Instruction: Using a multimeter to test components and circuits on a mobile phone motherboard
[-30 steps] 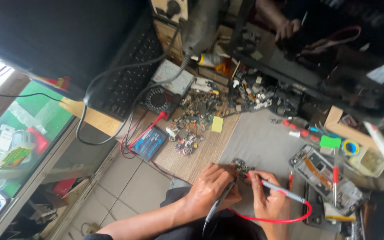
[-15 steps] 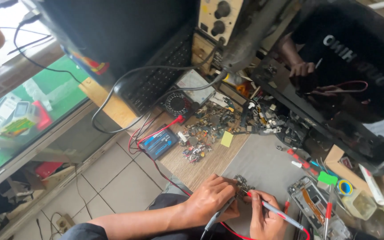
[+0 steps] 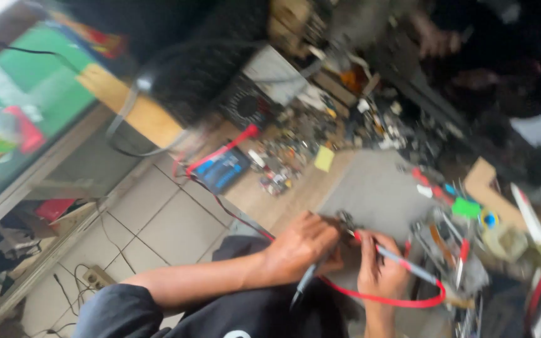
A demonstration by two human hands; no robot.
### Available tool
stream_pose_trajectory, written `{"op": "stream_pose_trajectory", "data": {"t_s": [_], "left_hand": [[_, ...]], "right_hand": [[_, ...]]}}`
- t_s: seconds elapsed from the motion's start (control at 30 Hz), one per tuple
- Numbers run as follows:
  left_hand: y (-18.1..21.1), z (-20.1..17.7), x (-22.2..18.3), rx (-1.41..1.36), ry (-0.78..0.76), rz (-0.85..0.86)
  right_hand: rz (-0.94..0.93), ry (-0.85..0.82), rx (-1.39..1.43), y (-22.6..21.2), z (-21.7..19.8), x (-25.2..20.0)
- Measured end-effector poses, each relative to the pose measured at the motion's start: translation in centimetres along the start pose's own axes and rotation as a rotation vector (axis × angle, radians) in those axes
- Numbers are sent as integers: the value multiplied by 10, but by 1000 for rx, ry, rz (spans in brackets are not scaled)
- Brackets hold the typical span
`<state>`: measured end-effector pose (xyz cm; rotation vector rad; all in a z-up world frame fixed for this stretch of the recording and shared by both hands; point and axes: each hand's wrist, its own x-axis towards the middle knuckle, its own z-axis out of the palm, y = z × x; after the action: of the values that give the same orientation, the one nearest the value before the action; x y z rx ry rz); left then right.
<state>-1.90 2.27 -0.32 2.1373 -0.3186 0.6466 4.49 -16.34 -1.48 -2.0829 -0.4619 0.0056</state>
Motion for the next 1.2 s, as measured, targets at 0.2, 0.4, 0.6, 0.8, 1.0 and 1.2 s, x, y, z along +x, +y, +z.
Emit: {"op": "stream_pose_trajectory", "data": {"t_s": [0.2,0.4,0.6,0.8,1.0,1.2], "left_hand": [[-2,9,7,7,109,63],[-8,24,5,-30,161,59],[-6,25,4,-29,169,53],[-4,22,10,-15,210,58],[-4,18,13,-29,197,49],[-9,22,10,-57,193,52]], "right_hand": [[130,46,-106,-14,0,0],[124,66,-36,-20,-1,5],[158,49,13,-18,-2,3],[154,26,38,-19,-4,6],[143,14,39,-23,-5,10],[136,20,49,-23,-3,12]]}}
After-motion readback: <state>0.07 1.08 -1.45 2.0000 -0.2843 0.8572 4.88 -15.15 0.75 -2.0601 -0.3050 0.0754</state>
